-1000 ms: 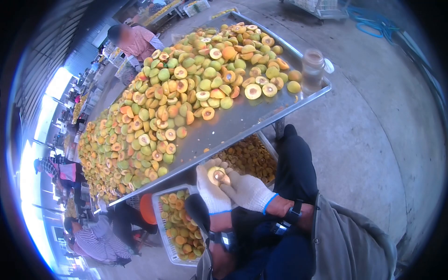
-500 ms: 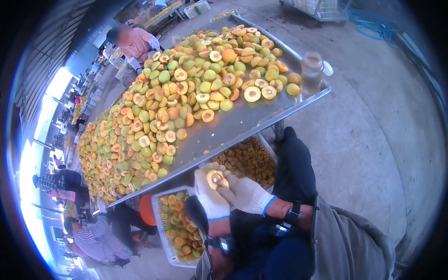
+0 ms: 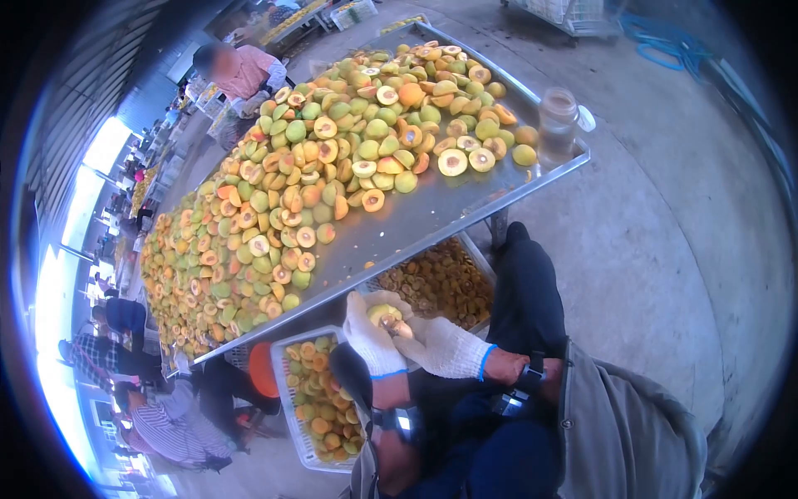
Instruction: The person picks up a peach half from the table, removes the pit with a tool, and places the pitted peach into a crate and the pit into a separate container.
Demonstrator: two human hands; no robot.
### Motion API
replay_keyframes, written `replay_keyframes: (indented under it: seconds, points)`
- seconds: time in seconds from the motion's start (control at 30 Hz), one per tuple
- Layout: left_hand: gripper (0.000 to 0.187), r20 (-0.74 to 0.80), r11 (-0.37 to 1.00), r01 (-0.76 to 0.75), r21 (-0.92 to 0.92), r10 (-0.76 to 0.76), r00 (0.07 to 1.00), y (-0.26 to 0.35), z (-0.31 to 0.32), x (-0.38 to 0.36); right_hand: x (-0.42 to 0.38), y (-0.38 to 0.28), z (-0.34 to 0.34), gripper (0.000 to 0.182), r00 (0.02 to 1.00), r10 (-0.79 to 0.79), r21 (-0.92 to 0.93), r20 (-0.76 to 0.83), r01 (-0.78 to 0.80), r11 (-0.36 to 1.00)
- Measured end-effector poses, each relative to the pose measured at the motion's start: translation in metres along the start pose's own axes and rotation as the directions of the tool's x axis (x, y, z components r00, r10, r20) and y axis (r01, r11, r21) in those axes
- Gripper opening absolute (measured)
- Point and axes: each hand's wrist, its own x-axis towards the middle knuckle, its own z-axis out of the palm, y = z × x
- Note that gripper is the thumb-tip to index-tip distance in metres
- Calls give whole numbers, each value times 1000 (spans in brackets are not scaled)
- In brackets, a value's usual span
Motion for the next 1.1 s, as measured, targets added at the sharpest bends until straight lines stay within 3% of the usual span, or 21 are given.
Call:
replay_keyframes:
  seconds: [0.07,0.23,0.37,0.43,0.53,0.6,0.67,0.73,0.8,0.9,0.97,1.1]
  points:
    - [52,27,1000,-11,5,11,1000,0,-3,2,0,1,2,35,1000,8,86,-4,-8,996]
    - [53,83,982,-77,172,64,995,10,0,-2,-4,-10,1,37,998,4,41,-58,-2,999]
    - [53,134,984,-133,117,117,984,7,-5,-6,-4,-8,1,35,1000,2,71,-28,0,997]
    - [54,240,948,-289,131,253,937,3,-10,-5,-5,-9,-1,35,1000,6,67,-20,-5,998]
    - [54,348,907,-407,111,348,870,-6,-18,1,-11,-14,-4,36,1000,19,114,20,-21,993]
    - [55,358,909,-408,85,354,864,-8,-21,2,-12,-16,-8,37,998,23,163,52,-31,986]
    - [55,376,912,-407,60,357,855,-9,-22,3,-11,-18,-13,39,971,152,214,183,-190,958]
    - [56,331,948,-308,79,266,905,-10,-23,2,-9,-9,-8,36,991,84,135,103,-98,986]
    - [53,325,948,-304,97,258,910,-8,-22,0,-6,5,-2,34,999,9,45,33,-11,999]
    - [47,330,936,-323,139,264,906,-6,-19,-1,-5,6,-2,37,989,91,198,120,-114,974]
    - [40,354,913,-362,190,280,892,-1,-17,-1,-10,-17,-14,47,922,286,289,263,-358,888]
    - [45,458,883,-425,198,300,836,-7,-24,5,-9,-5,-18,45,878,284,388,385,-433,813]
